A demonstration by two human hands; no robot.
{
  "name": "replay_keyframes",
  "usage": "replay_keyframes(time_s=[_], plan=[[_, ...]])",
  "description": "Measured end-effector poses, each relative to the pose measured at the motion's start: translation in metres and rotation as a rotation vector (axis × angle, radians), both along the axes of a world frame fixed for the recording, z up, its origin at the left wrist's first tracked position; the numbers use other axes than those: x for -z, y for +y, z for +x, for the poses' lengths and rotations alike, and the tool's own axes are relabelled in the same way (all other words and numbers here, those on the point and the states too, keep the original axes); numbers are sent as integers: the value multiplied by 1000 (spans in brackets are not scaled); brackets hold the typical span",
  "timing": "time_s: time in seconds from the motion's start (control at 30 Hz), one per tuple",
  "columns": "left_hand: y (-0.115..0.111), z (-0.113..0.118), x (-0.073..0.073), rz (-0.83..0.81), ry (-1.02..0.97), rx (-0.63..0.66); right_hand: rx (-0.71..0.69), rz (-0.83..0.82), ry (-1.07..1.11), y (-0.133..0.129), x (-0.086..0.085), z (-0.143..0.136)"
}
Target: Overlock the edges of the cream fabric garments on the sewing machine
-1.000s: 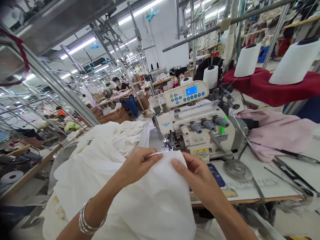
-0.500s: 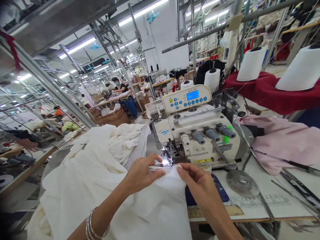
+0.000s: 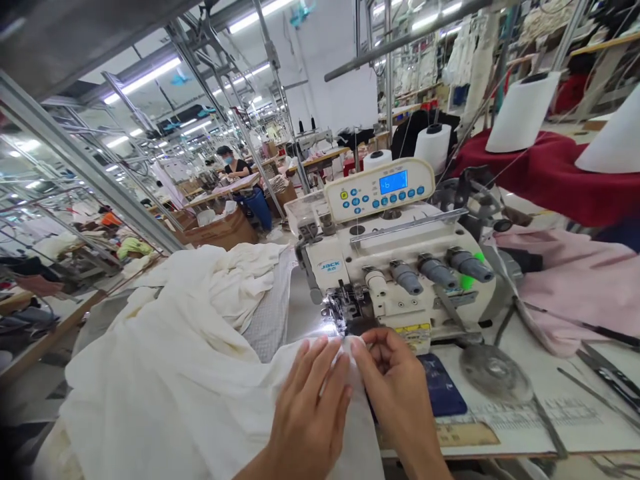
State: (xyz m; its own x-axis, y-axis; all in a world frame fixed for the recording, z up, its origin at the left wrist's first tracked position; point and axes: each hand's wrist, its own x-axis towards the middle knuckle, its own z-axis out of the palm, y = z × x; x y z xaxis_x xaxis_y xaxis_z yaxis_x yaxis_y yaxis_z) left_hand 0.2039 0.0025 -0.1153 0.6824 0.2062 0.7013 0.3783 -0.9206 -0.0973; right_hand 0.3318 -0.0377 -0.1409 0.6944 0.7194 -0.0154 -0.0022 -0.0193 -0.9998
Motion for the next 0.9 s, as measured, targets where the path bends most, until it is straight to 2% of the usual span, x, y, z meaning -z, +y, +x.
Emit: replay_keyframes(time_s=[0.13, 0.43, 0.6, 0.67, 0.73, 0.8, 0.9], plan=[[11, -10, 10, -36, -21, -2, 61, 11, -55, 4, -2, -8], [18, -17, 5, -47, 18, -6, 134, -34, -144, 11, -4, -16], [21, -18, 0, -99, 47, 32, 164, -10, -134, -5, 3, -11], [24, -17, -4, -123, 52, 113, 101, -32, -90, -17, 11, -9], [26, -15, -7, -163, 44, 210, -59, -51, 37, -28, 17, -12], [28, -11, -8, -212, 32, 270, -206, -31, 256, -34, 18, -18], [30, -8, -8, -232, 37, 298, -277, 23, 563, -34, 12, -27]])
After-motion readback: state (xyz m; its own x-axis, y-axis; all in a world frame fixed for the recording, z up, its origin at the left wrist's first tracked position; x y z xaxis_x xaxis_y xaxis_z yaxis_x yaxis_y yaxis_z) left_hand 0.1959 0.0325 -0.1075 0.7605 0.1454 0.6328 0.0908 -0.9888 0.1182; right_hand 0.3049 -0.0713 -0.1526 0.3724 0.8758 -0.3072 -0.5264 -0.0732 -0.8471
